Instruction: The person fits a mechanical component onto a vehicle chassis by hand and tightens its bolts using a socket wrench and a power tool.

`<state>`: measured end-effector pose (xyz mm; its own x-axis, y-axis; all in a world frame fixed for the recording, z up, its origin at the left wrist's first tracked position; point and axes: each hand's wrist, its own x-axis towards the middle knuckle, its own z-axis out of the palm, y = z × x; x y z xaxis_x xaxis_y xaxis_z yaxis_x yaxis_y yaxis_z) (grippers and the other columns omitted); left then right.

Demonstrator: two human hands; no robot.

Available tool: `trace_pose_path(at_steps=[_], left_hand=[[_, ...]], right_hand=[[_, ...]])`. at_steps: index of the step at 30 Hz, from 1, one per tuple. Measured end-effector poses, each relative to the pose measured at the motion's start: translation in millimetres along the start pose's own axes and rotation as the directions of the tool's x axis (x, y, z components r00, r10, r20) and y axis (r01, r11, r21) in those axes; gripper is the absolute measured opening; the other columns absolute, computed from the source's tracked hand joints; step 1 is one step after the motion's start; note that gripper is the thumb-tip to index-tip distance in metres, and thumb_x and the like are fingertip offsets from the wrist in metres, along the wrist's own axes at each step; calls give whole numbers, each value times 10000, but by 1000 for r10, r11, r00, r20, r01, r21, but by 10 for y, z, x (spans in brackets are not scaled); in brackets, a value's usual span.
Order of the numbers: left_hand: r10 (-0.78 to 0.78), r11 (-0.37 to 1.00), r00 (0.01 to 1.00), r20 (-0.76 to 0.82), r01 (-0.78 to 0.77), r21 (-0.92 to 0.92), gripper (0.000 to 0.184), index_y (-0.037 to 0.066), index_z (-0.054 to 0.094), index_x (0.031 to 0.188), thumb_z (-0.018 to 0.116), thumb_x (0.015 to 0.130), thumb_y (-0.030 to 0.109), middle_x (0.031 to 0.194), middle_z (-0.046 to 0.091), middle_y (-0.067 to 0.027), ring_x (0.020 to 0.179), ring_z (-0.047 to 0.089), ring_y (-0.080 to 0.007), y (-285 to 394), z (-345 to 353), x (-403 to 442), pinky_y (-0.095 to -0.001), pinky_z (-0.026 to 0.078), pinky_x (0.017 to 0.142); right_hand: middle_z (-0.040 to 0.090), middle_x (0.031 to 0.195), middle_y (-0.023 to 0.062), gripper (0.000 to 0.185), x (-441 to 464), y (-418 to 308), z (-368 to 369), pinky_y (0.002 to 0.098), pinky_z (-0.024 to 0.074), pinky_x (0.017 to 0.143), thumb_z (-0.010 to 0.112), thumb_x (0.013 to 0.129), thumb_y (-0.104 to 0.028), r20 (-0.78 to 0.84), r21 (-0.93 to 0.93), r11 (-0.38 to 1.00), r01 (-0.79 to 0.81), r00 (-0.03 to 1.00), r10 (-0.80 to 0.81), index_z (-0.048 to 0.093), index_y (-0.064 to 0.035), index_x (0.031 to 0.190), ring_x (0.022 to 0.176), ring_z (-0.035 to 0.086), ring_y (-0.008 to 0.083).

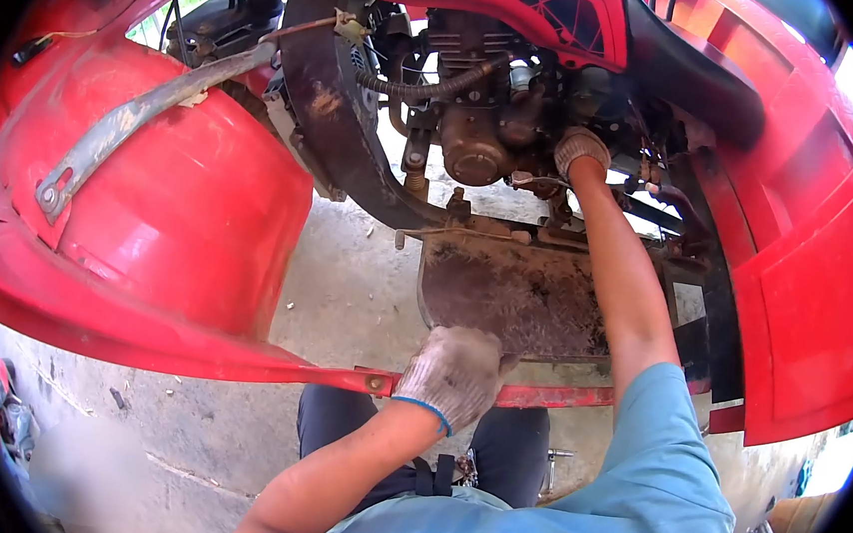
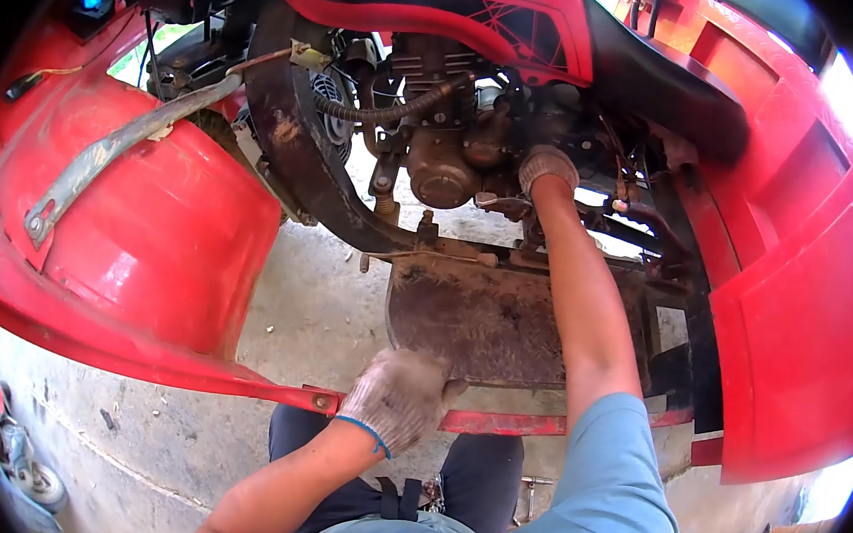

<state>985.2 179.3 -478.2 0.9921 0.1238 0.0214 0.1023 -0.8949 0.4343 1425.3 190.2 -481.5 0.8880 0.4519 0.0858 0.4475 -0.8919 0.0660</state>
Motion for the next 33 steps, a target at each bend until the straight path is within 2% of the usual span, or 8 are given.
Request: trace_pose_path(at_steps=[8, 11, 14, 19, 23, 25, 28, 33], left_hand=[[-15, 1000, 996, 92, 13, 20, 394, 15, 716, 906, 575, 1003, 369, 866, 725, -208, 874, 715, -390, 14, -58, 21, -493, 556, 810], [-20, 1000, 997, 73, 21, -17, 392, 15, 716, 926, 569, 1007, 369, 878, 725, -209, 897, 712, -383, -4, -32, 27, -489, 553, 822], [-35, 999, 996, 78, 38, -34, 386, 15, 713, 944, 569, 1007, 368, 874, 721, -209, 896, 709, -382, -3, -24, 20, -487, 551, 822], [-25, 999, 997, 76, 27, -20, 393, 13, 702, 932, 566, 1009, 374, 827, 714, -212, 862, 711, -389, 7, -31, 39, -491, 551, 811], [-56, 998, 989, 135, 57, 0, 397, 9, 700, 933, 567, 1007, 376, 809, 711, -212, 844, 713, -391, 27, -65, 57, -494, 553, 799], [-31, 999, 995, 95, 33, -20, 401, 9, 704, 921, 567, 1007, 376, 815, 713, -211, 844, 715, -385, 10, -61, 62, -495, 556, 791], [-66, 997, 979, 192, 70, -19, 409, 12, 710, 905, 562, 1010, 379, 817, 714, -208, 852, 718, -378, 55, -179, 68, -494, 556, 798], [-26, 999, 991, 131, 32, -44, 414, 14, 715, 901, 560, 1011, 382, 828, 716, -206, 861, 714, -381, 26, -120, 35, -495, 555, 807]], right_hand=[[739, 1195, 126, 305, -22, 17, 248, 435, 577, 940, 544, 955, -207, -96, 79, 997, 10, 995, -3, 771, -122, 1139, 1141, 700, 333], [736, 1168, 154, 256, 92, 111, 369, 428, 589, 895, 646, 902, -219, -123, 70, 997, 21, 992, -12, 787, -104, 1082, 1076, 722, 345], [736, 1163, 157, 248, 108, 116, 416, 419, 592, 895, 632, 913, -217, -152, -156, 983, 95, 981, -119, 791, -120, 1077, 1063, 726, 340], [748, 1188, 124, 275, 80, -62, 264, 399, 585, 932, 715, 862, -179, -82, 162, 986, -36, 995, 50, 785, -113, 1120, 1102, 728, 286], [712, 1305, 73, 269, 232, -151, 254, 378, 589, 954, 634, 914, -101, 153, -26, 997, -66, 986, 70, 783, -128, 1137, 1206, 683, 283], [733, 1252, 96, 284, -93, -370, -90, 401, 591, 954, 692, 871, -140, -58, 167, 974, -156, 984, 167, 781, -125, 1140, 1169, 702, 300], [737, 1225, 131, 306, 75, -383, -22, 427, 595, 944, 712, 840, -154, 145, 168, 959, -230, 968, 206, 786, -123, 1135, 1153, 709, 313], [731, 1225, 150, 290, -78, -415, -80, 432, 602, 917, 714, 825, -129, -2, 182, 970, -160, 987, 163, 794, -111, 1103, 1156, 708, 314]])
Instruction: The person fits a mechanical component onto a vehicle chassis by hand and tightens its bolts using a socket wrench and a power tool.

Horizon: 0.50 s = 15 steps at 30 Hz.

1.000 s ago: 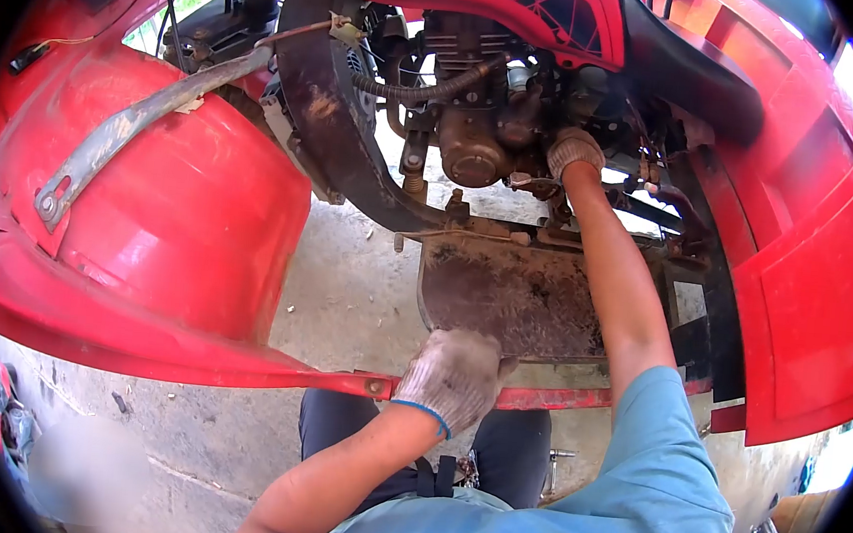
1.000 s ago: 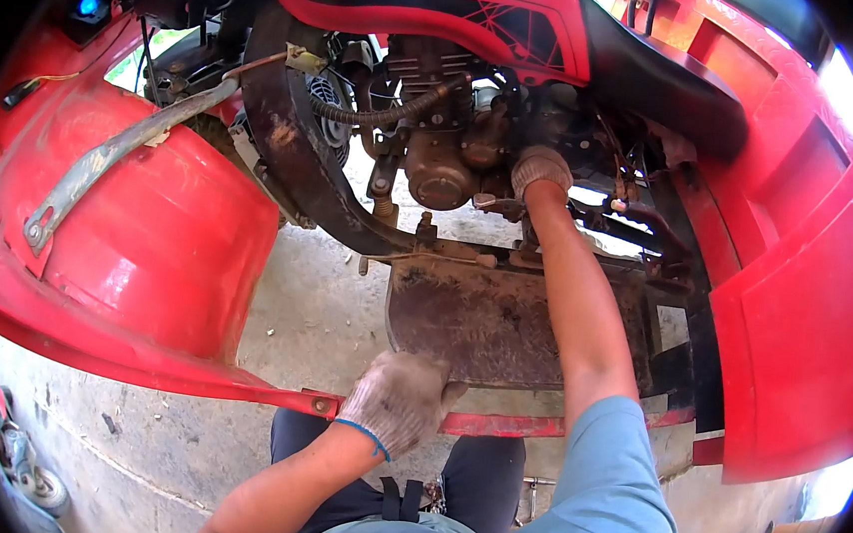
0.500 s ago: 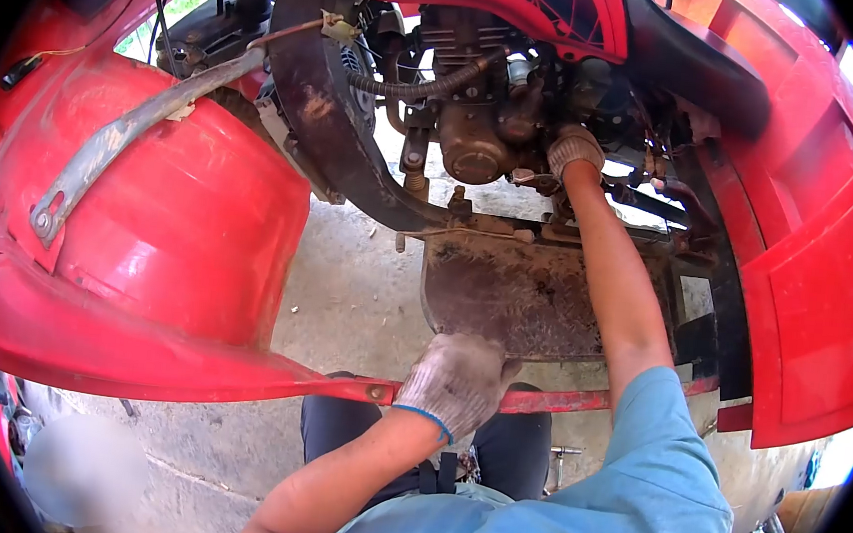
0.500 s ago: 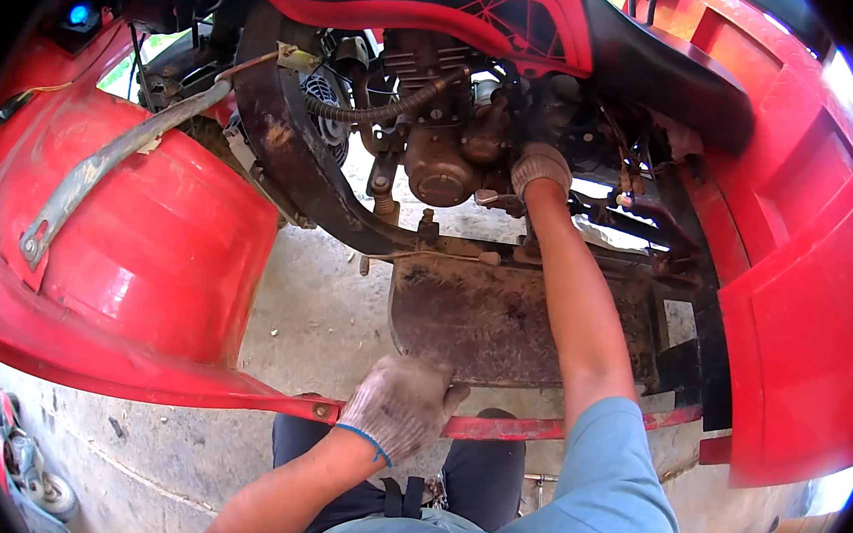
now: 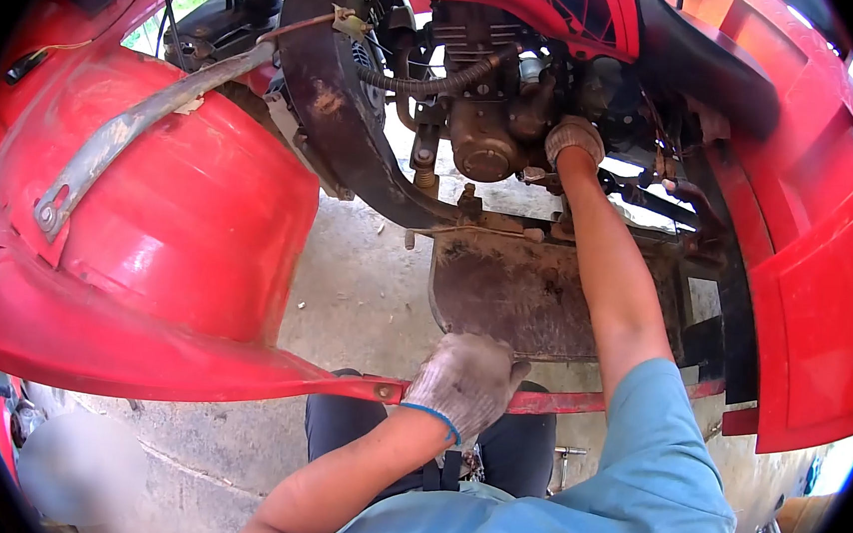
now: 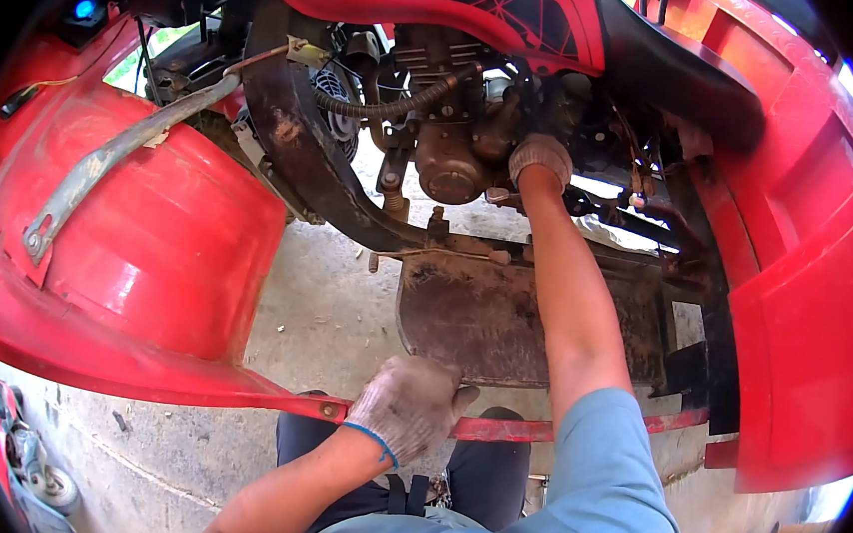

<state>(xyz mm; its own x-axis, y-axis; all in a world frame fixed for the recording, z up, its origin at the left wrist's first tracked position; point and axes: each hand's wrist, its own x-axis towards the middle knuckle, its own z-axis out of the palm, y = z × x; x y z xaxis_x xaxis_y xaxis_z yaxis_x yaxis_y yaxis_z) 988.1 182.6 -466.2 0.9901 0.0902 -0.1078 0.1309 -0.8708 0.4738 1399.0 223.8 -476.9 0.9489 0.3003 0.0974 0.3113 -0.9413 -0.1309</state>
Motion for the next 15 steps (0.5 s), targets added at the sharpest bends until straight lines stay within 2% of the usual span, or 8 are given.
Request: trace_pose_path(at_steps=[2, 5, 7, 10, 14, 15], left_hand=[[19, 1000, 1000, -7, -19, 10, 414, 14, 716, 905, 559, 1011, 383, 831, 717, -206, 863, 713, -384, 12, -15, -2, -494, 554, 811], [12, 1000, 1000, 23, -13, 14, 419, 15, 717, 915, 552, 1015, 386, 839, 718, -208, 870, 712, -385, 5, -61, -3, -492, 554, 817], [46, 998, 999, 5, -45, -37, 424, 14, 717, 930, 543, 1019, 390, 842, 718, -209, 880, 714, -381, -29, -18, -6, -493, 553, 822], [52, 998, 999, -15, -53, -37, 424, 11, 718, 945, 541, 1018, 390, 852, 719, -213, 889, 713, -386, -13, -44, -23, -497, 553, 826], [27, 999, 999, 30, -27, -20, 424, 12, 719, 947, 541, 1017, 390, 859, 720, -214, 893, 710, -394, 10, -92, -15, -500, 552, 829], [26, 999, 999, 28, -25, -29, 422, 13, 720, 947, 542, 1016, 389, 861, 720, -216, 895, 709, -395, 7, -81, -17, -500, 551, 831]], right_hand=[[731, 1221, 155, 284, -47, -1, -52, 435, 604, 909, 716, 820, -128, 9, -27, 999, 18, 1000, -18, 796, -106, 1092, 1151, 708, 322], [736, 1204, 154, 280, -65, 6, -80, 439, 605, 907, 732, 821, -145, 26, 11, 999, -37, 999, 37, 797, -105, 1090, 1142, 708, 336], [742, 1190, 149, 279, -27, 51, 15, 443, 609, 895, 759, 801, -152, -105, 47, 998, 47, 994, -42, 801, -103, 1073, 1133, 707, 358], [743, 1184, 152, 288, 70, 20, 85, 441, 608, 894, 776, 777, -148, -34, 7, 1000, -5, 999, 5, 804, -93, 1059, 1126, 710, 355], [743, 1173, 164, 288, -8, -29, 21, 440, 606, 899, 788, 757, -141, -75, -7, 1000, 20, 997, -21, 806, -86, 1039, 1125, 709, 359], [740, 1178, 168, 294, -53, -15, -45, 438, 604, 905, 791, 757, -141, -15, -4, 1000, 15, 1000, -15, 805, -89, 1046, 1128, 708, 357]])
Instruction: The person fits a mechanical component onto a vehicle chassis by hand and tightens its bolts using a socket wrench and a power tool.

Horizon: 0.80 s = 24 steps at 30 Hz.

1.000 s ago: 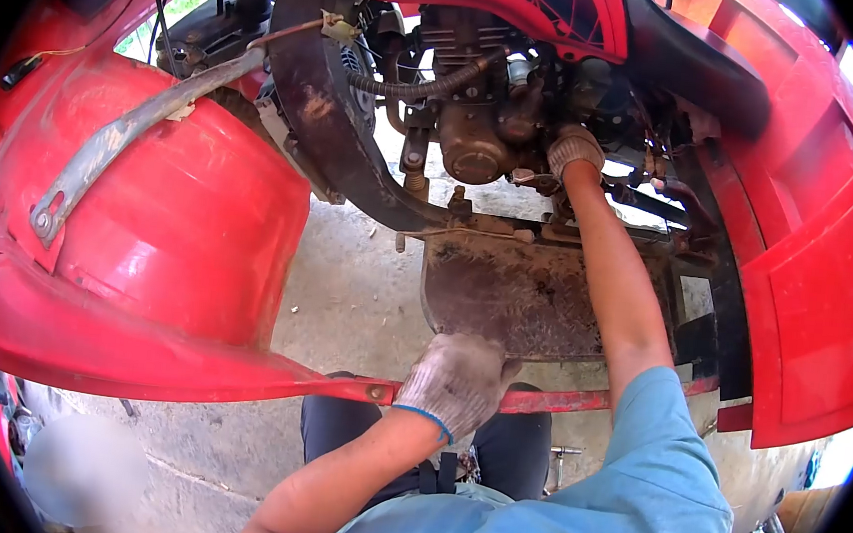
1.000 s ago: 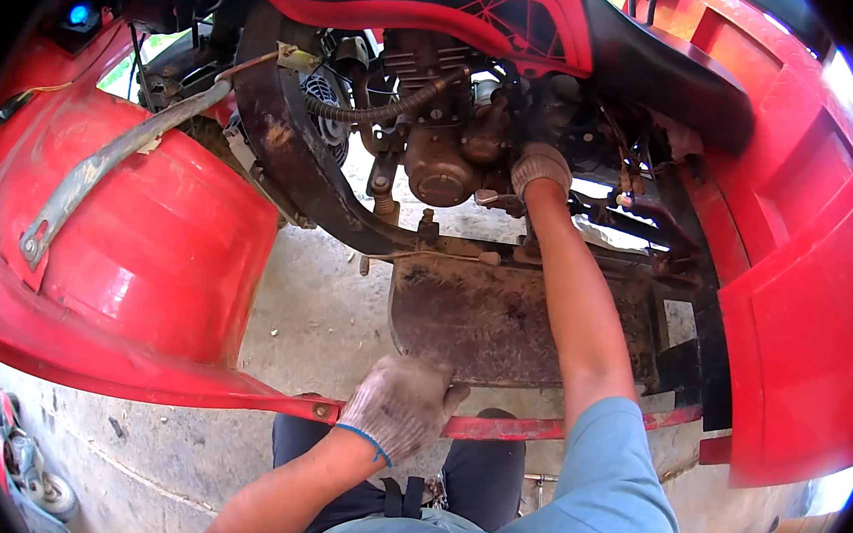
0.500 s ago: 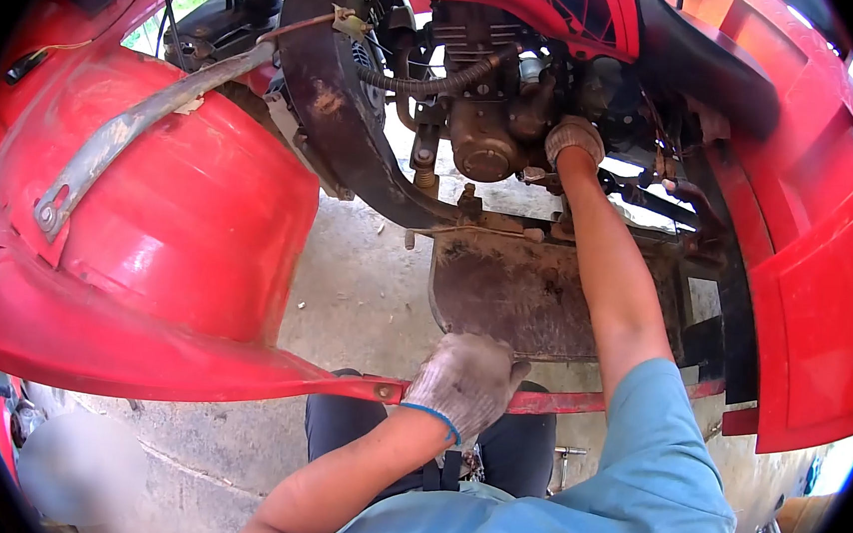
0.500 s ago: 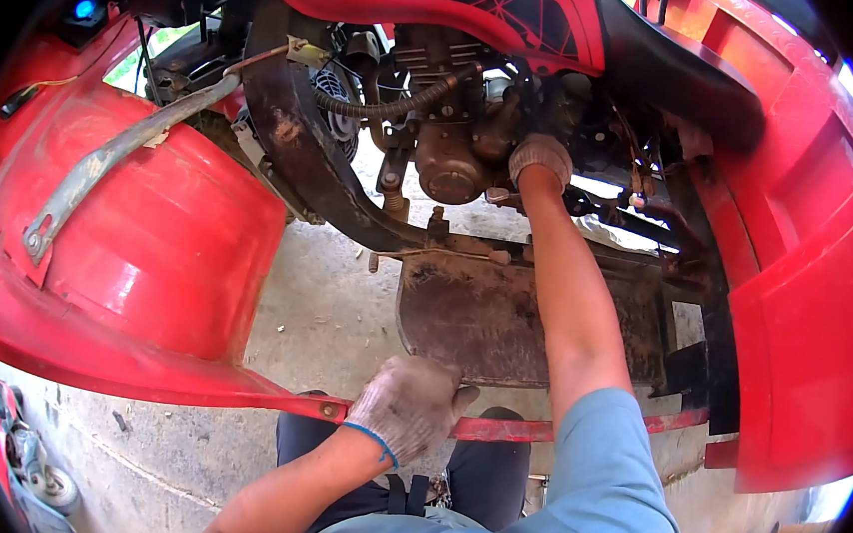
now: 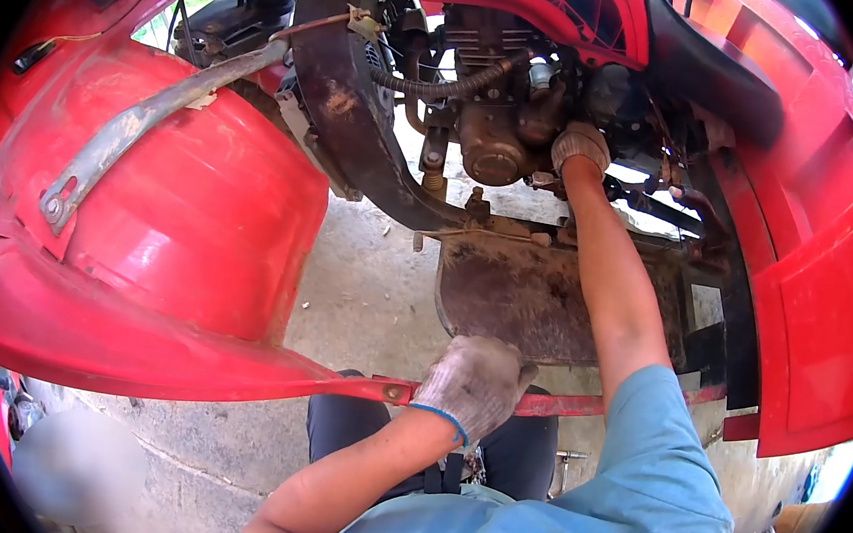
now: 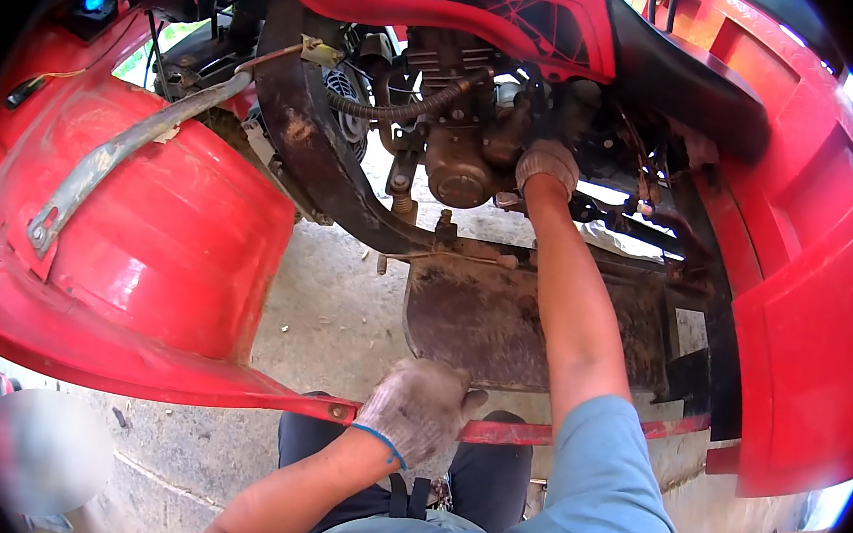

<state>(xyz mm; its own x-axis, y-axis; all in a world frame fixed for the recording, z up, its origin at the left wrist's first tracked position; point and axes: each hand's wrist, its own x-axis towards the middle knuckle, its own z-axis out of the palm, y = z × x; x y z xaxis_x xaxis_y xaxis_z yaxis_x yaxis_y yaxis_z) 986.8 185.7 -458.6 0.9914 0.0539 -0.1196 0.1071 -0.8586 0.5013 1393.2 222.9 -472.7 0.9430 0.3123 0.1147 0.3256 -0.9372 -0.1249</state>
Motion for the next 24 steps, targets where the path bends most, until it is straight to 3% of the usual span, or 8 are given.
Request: trace_pose_path(at_steps=[2, 7, 17, 19, 24], left_hand=[[-4, 1000, 1000, -2, 4, -9, 420, 14, 721, 948, 543, 1015, 388, 864, 720, -217, 897, 709, -397, -11, -1, 1, -500, 551, 833], [17, 998, 1000, -16, -18, -52, 410, 9, 720, 947, 548, 1009, 376, 870, 719, -226, 890, 711, -398, -8, -19, -5, -502, 550, 838], [-27, 1000, 1000, 8, 27, -10, 404, 8, 724, 919, 551, 1007, 362, 876, 720, -225, 904, 708, -401, -25, 84, 5, -504, 549, 840], [64, 993, 992, -111, -53, 105, 340, 110, 768, 910, 519, 1016, 317, 842, 734, -125, 822, 729, -327, -55, 160, -8, -478, 567, 724], [-1, 996, 997, -76, 8, 94, 370, 93, 766, 893, 533, 1013, 354, 842, 734, -136, 832, 728, -331, -67, 217, 34, -476, 567, 740]], right_hand=[[738, 1183, 171, 300, 0, 3, -10, 436, 602, 911, 794, 757, -140, 62, 2, 1000, -3, 998, 2, 804, -92, 1053, 1131, 706, 356], [743, 1167, 168, 332, 33, 16, 138, 433, 600, 912, 799, 728, -127, -138, -10, 1000, 17, 990, -18, 804, -95, 1059, 1114, 713, 356], [748, 1144, 166, 277, 31, 48, 104, 423, 605, 879, 745, 799, -210, -51, -87, 994, 66, 996, -71, 809, -99, 1043, 1098, 727, 330], [760, 1109, 165, 267, 16, 32, 152, 412, 614, 838, 777, 779, -202, -148, -43, 998, 47, 988, -53, 814, -92, 1019, 1046, 748, 322], [768, 1101, 157, 252, 53, 15, 98, 432, 617, 839, 792, 774, -163, -106, -50, 998, 39, 993, -44, 815, -93, 1015, 1005, 759, 337]])
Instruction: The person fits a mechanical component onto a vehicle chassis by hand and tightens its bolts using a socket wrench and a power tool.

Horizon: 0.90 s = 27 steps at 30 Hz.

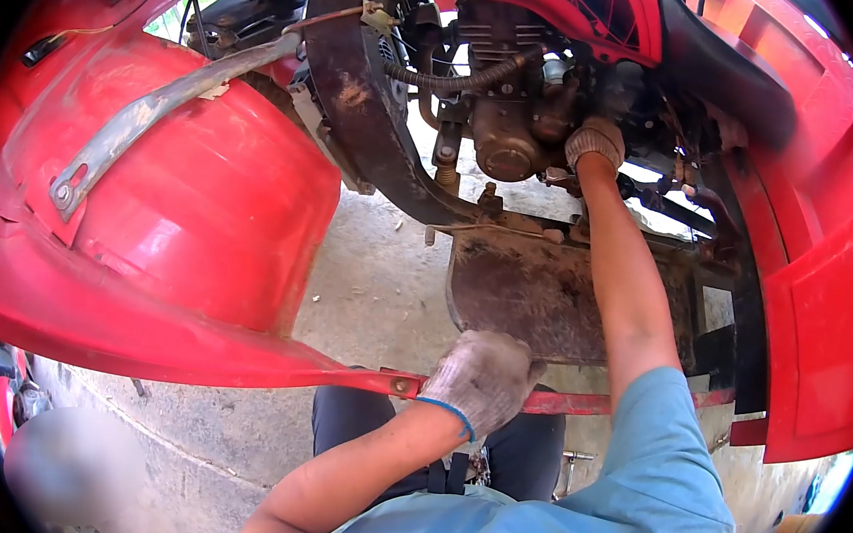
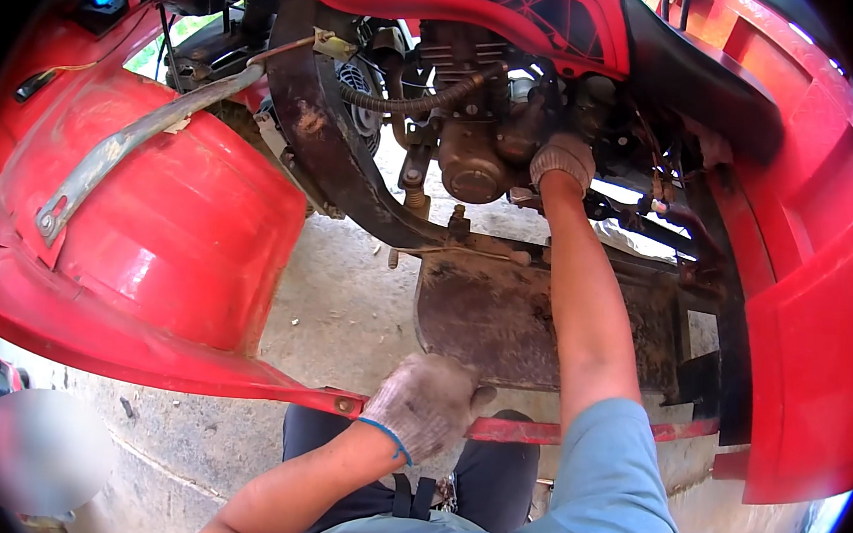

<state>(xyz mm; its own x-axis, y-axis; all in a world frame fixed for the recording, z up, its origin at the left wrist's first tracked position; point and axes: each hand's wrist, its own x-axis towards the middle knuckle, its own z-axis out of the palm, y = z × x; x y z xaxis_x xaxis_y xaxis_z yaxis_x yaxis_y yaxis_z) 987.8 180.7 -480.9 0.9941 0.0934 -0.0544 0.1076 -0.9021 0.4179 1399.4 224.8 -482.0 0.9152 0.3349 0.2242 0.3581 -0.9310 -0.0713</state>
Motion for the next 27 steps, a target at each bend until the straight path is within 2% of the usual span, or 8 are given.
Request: trace_pose_path(at_steps=[5, 16, 20, 22, 24, 25, 26, 27], left_hand=[[13, 998, 999, -48, -16, -53, 403, 63, 755, 853, 539, 1008, 366, 833, 730, -156, 825, 725, -335, 12, -7, -30, -471, 566, 748], [124, 985, 992, -34, -118, 128, 370, 47, 718, 870, 535, 1021, 331, 848, 725, -157, 859, 714, -338, -53, 85, -57, -448, 559, 794], [166, 941, 986, -8, -156, 299, 351, 75, 715, 885, 521, 1030, 329, 854, 715, -122, 848, 716, -310, -21, 89, -117, -424, 565, 790], [308, 842, 944, -115, -214, 496, 204, 142, 742, 845, 587, 910, 258, 813, 706, -64, 803, 713, -268, -92, 223, -171, -413, 547, 669], [479, 735, 860, -175, -284, 615, 114, 164, 755, 814, 642, 798, 172, 764, 692, -29, 738, 704, -229, -242, 376, -230, -399, 522, 531], [535, 712, 818, -212, -301, 634, 109, 148, 742, 820, 635, 803, 165, 760, 680, -34, 729, 695, -228, -184, 323, -237, -396, 517, 516], [389, 798, 916, -98, -283, 532, 139, 129, 728, 932, 617, 861, 175, 824, 695, -68, 760, 707, -253, -62, 245, -277, -424, 548, 562], [465, 786, 870, -164, -321, 529, 160, 148, 715, 1005, 615, 883, 175, 857, 699, -74, 773, 709, -264, -57, 310, -299, -429, 558, 584]], right_hand=[[769, 1108, 153, 250, -2, -24, 19, 461, 615, 850, 808, 774, -160, 185, -29, 994, -109, 976, 112, 816, -90, 1014, 1030, 751, 351], [751, 1159, 144, 235, 87, 194, 151, 432, 589, 929, 642, 882, -162, -39, -24, 999, 33, 999, -34, 810, -101, 1035, 1092, 729, 323], [760, 1105, 179, 319, -230, 633, -174, 434, 587, 912, 525, 951, -202, -21, -557, 758, 339, 907, -421, 784, -140, 1127, 1030, 743, 308], [760, 970, 129, 387, -857, 891, -467, 487, 589, 837, 493, 955, -119, -496, -453, 762, 464, 579, -647, 644, -135, 1311, 939, 737, 341], [723, 913, 79, 279, -1983, 977, -1049, 349, 543, 725, 563, 996, -202, -506, -20, 799, 601, 683, -527, 706, -65, 1192, 819, 683, 199], [697, 906, 47, 306, -2368, 1113, -1106, 263, 511, 745, 610, 1022, -252, -522, 503, 661, 557, 805, -281, 726, -5, 1158, 825, 642, 118], [712, 912, 40, 327, -2118, 1871, -657, 258, 519, 748, 649, 1009, -291, -562, 544, 485, 685, 726, -396, 726, -12, 1162, 820, 653, 110], [709, 885, 43, 290, -2828, 1895, -810, 270, 521, 709, 633, 1002, -269, -581, 469, 667, 578, 771, -260, 731, -37, 1146, 773, 645, 117]])
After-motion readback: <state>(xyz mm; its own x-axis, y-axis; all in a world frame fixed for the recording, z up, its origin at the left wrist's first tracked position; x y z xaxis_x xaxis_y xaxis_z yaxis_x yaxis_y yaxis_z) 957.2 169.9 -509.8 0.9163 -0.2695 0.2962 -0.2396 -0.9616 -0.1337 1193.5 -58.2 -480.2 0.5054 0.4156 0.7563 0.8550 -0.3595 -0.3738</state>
